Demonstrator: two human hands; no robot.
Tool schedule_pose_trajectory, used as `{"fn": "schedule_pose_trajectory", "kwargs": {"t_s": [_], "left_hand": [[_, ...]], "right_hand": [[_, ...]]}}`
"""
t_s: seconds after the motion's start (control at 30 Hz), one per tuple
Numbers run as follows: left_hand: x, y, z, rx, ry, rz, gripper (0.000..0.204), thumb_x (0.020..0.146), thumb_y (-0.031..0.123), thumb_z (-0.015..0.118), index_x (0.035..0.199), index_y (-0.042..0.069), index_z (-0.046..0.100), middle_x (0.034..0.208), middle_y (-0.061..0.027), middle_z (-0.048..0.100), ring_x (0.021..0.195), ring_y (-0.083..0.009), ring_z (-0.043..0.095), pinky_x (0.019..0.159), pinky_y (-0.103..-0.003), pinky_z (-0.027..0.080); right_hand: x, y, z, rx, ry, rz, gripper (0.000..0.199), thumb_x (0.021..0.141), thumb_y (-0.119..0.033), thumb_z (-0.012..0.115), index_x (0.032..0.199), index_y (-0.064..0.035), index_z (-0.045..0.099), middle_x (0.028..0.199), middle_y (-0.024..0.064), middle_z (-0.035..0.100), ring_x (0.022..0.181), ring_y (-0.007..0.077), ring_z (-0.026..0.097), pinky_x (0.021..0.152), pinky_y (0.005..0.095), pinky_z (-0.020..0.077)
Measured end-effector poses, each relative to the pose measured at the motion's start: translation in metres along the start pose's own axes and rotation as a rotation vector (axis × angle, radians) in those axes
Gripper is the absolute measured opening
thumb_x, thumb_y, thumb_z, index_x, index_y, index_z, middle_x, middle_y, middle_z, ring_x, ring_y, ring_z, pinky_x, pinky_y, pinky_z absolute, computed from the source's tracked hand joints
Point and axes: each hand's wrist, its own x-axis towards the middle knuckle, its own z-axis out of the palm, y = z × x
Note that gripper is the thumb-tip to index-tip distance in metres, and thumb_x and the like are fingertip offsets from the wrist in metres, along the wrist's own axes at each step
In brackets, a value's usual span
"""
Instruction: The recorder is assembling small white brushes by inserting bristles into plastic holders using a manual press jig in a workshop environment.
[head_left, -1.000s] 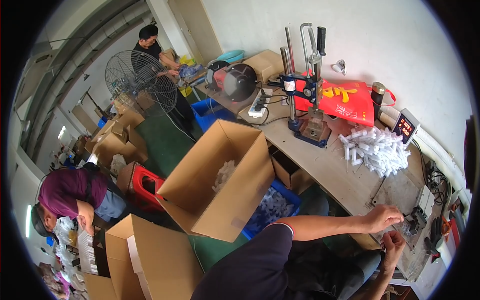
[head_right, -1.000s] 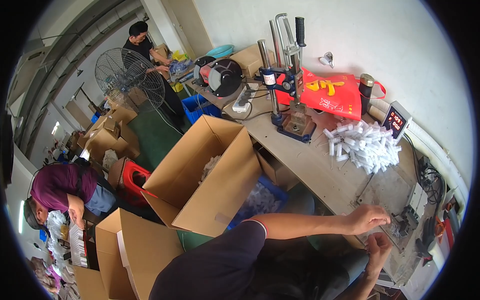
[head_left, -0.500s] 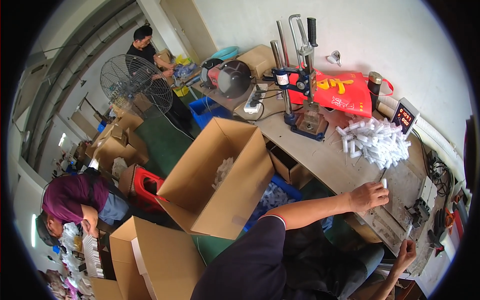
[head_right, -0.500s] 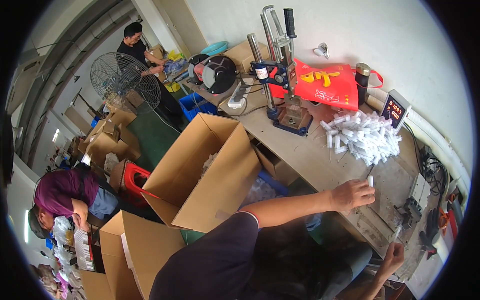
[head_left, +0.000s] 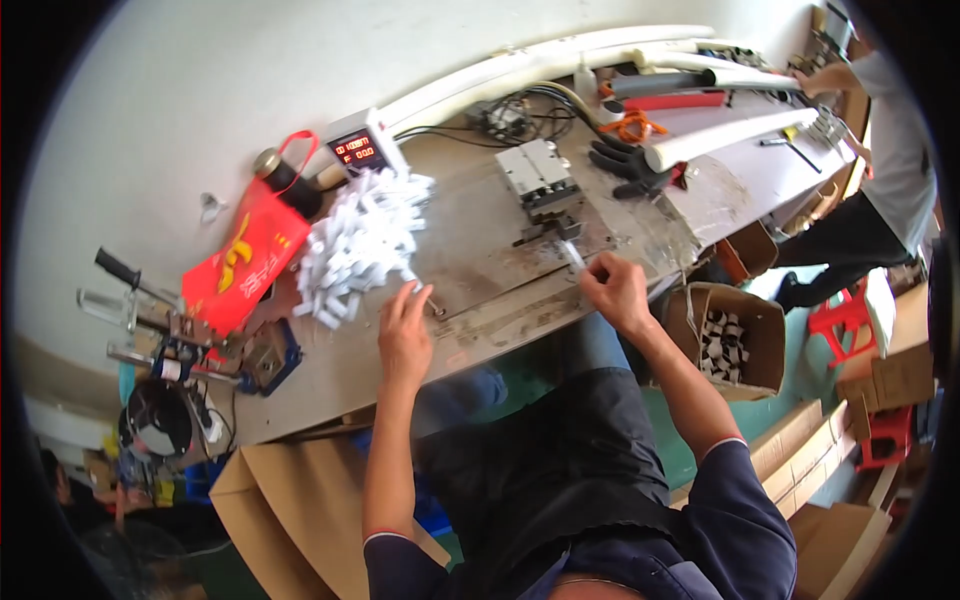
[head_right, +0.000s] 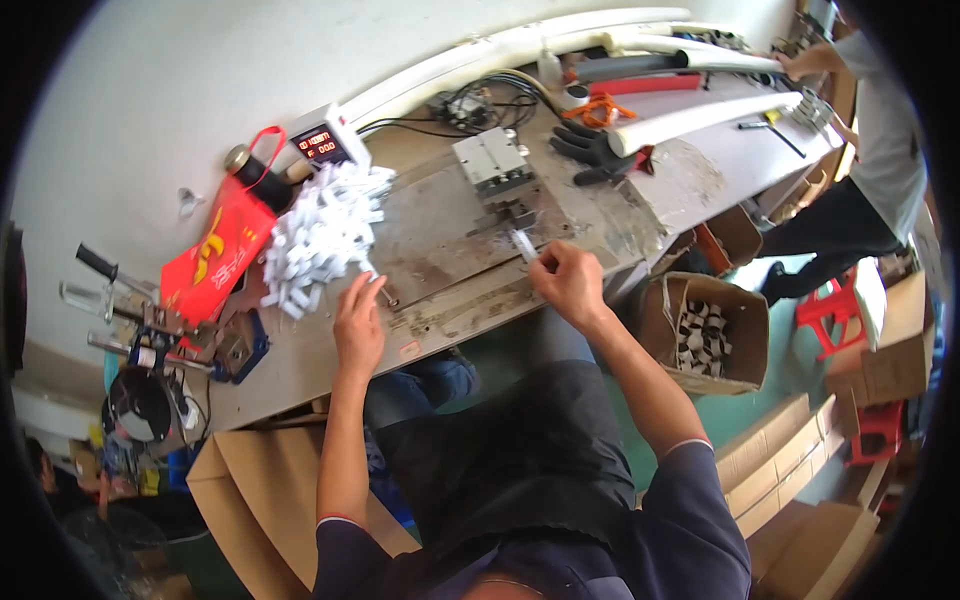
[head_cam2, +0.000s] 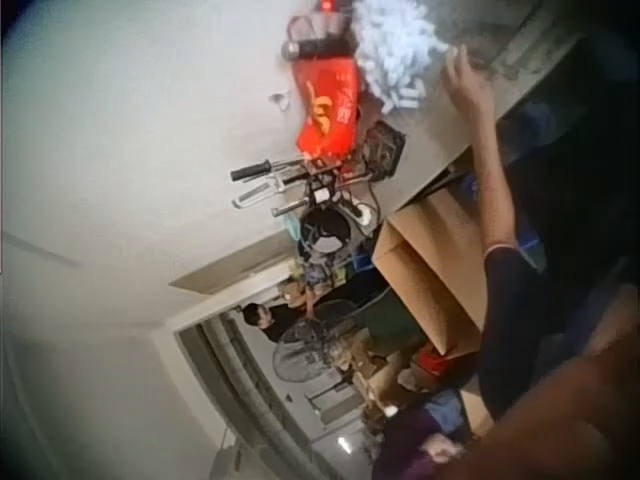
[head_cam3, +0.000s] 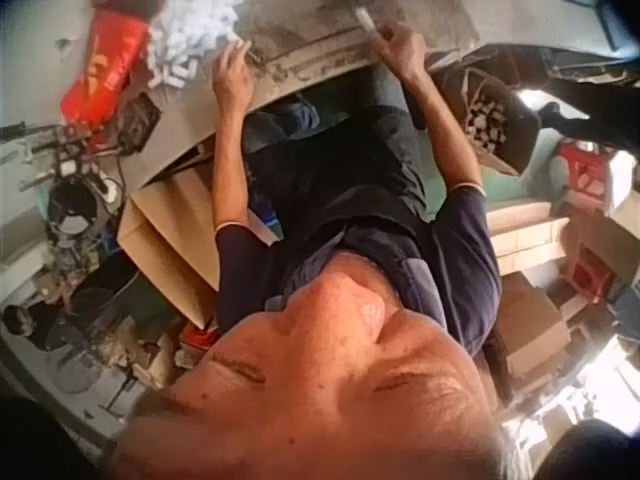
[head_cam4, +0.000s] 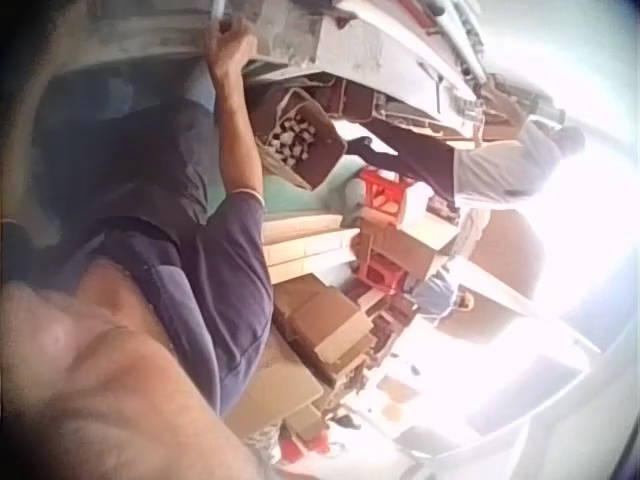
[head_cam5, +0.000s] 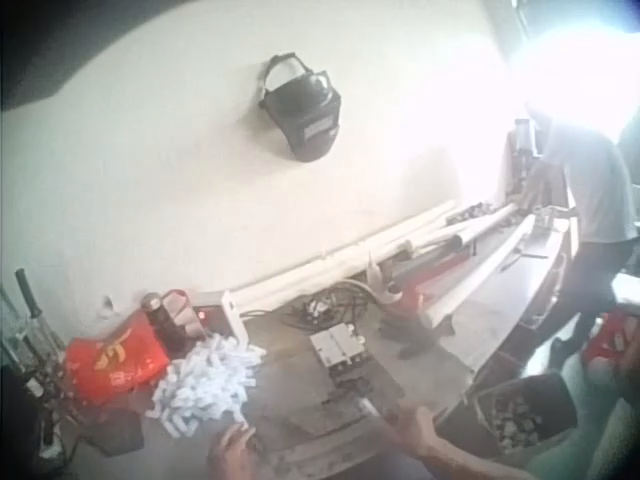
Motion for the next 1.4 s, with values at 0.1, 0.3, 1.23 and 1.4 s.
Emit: {"fn": "schedule_pose_trajectory", "kwargs": {"t_s": [0.1, 0.3, 1.23, 1.4], "left_hand": [[0.012, 0.023, 0.011, 0.037, 0.1, 0.004, 0.035, 0.089, -0.001, 0.064, 0.122, 0.008, 0.071, 0.128, -0.0107, 0.065, 0.117, -0.0336, 0.061, 0.1, -0.044, 0.049], [0.045, 0.045, 0.035, -0.003, 0.243, 0.099, 0.026, 0.087, 0.001, 0.069, 0.113, 0.007, 0.071, 0.119, -0.0086, 0.066, 0.112, -0.0304, 0.062, 0.097, -0.044, 0.048], [0.043, 0.026, 0.05, -0.09, 0.337, 0.009, 0.024, 0.085, -0.001, 0.071, 0.108, 0.005, 0.07, 0.112, -0.0103, 0.067, 0.106, -0.0312, 0.063, 0.096, -0.044, 0.05], [0.043, 0.023, 0.052, -0.1, 0.317, 0.004, 0.027, 0.085, -0.001, 0.071, 0.111, 0.005, 0.069, 0.114, -0.0106, 0.066, 0.107, -0.0316, 0.062, 0.097, -0.045, 0.05]], "right_hand": [[0.006, 0.001, 0.0, -0.06, 0.014, 0.052, 0.015, 0.081, -0.018, 0.07, 0.078, -0.0031, 0.069, 0.074, 0.0175, 0.07, 0.069, 0.0341, 0.07, 0.067, 0.0422, 0.0546], [0.024, -0.005, 0.027, -0.101, 0.024, 0.066, 0.016, 0.08, -0.02, 0.07, 0.078, -0.0037, 0.07, 0.076, 0.017, 0.071, 0.074, 0.0363, 0.071, 0.071, 0.0441, 0.0557], [0.03, -0.019, 0.052, -0.111, 0.175, 0.21, 0.018, 0.08, -0.018, 0.069, 0.08, -0.0002, 0.071, 0.073, 0.0152, 0.071, 0.068, 0.0267, 0.07, 0.071, 0.0381, 0.0545], [0.034, -0.03, 0.046, -0.042, 0.129, 0.281, 0.021, 0.08, -0.018, 0.07, 0.08, 0.0025, 0.072, 0.068, 0.0128, 0.07, 0.065, 0.0198, 0.068, 0.068, 0.0351, 0.0536]]}}
